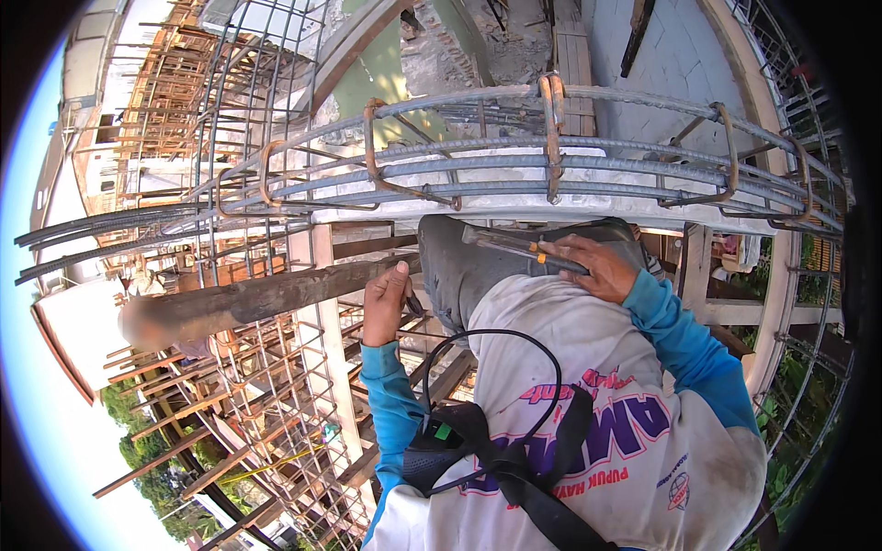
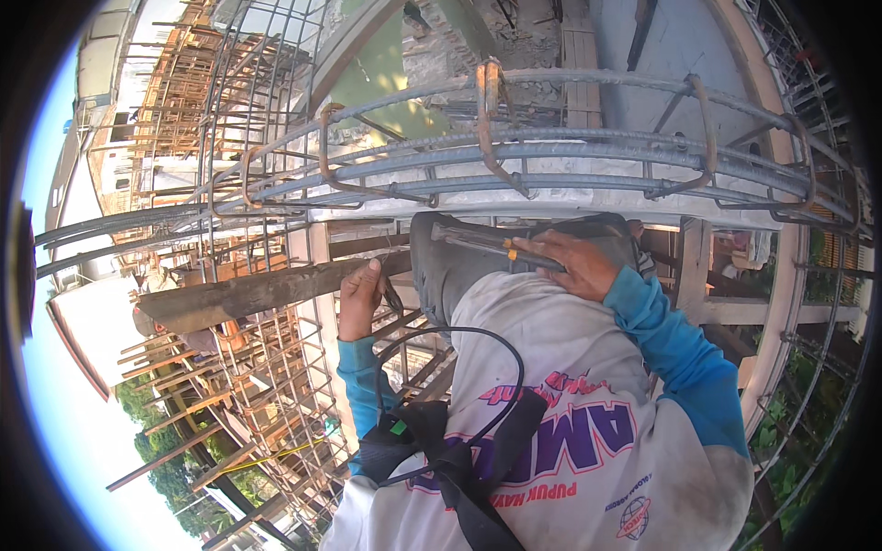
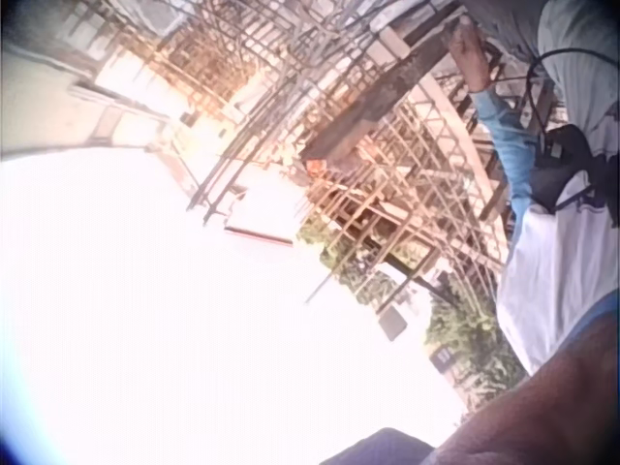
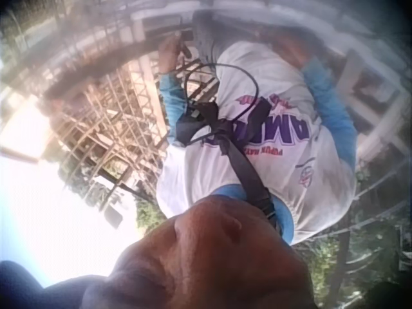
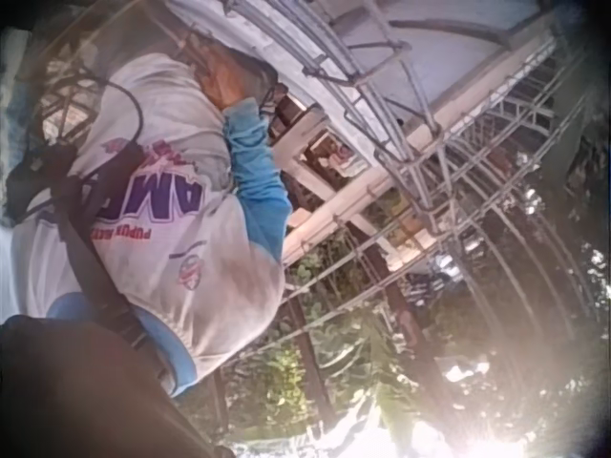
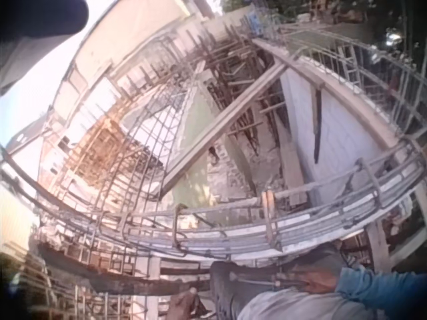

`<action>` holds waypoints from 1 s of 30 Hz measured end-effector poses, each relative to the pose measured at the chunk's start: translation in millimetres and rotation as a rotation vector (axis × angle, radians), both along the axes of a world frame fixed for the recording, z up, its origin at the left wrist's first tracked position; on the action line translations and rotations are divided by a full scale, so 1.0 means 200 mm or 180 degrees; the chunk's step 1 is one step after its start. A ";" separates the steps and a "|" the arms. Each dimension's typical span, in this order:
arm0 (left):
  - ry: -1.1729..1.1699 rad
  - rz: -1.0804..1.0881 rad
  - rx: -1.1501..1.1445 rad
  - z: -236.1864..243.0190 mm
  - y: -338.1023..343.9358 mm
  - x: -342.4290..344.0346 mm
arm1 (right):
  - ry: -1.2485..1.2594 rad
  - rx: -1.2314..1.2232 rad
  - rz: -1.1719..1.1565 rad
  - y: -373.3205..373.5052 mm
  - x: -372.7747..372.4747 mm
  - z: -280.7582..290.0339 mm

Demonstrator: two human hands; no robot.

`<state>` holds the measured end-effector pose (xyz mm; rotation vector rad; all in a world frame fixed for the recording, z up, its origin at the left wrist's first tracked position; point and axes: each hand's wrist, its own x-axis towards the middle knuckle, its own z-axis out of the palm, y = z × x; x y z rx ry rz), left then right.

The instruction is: The person secures metal reinforcement bars together by hand-twisting wire and then tightening the ties with pliers.

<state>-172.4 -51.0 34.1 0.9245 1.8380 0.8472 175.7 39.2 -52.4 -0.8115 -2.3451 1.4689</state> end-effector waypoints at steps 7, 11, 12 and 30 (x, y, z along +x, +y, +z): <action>0.1207 -0.0777 0.0208 0.04 0.05 -0.04 | -0.0157 0.0498 -0.0097 0.09 0.05 0.10; 0.2509 -0.1314 0.0531 0.18 0.10 0.02 | -0.0149 0.0387 0.0138 0.10 0.10 0.05; 0.2508 -0.1309 0.0524 0.20 0.11 0.02 | -0.0150 0.0383 0.0144 0.10 0.11 0.05; 0.3497 -0.3084 0.1263 0.36 0.27 0.12 | -0.0672 0.1131 0.0606 0.16 0.10 0.23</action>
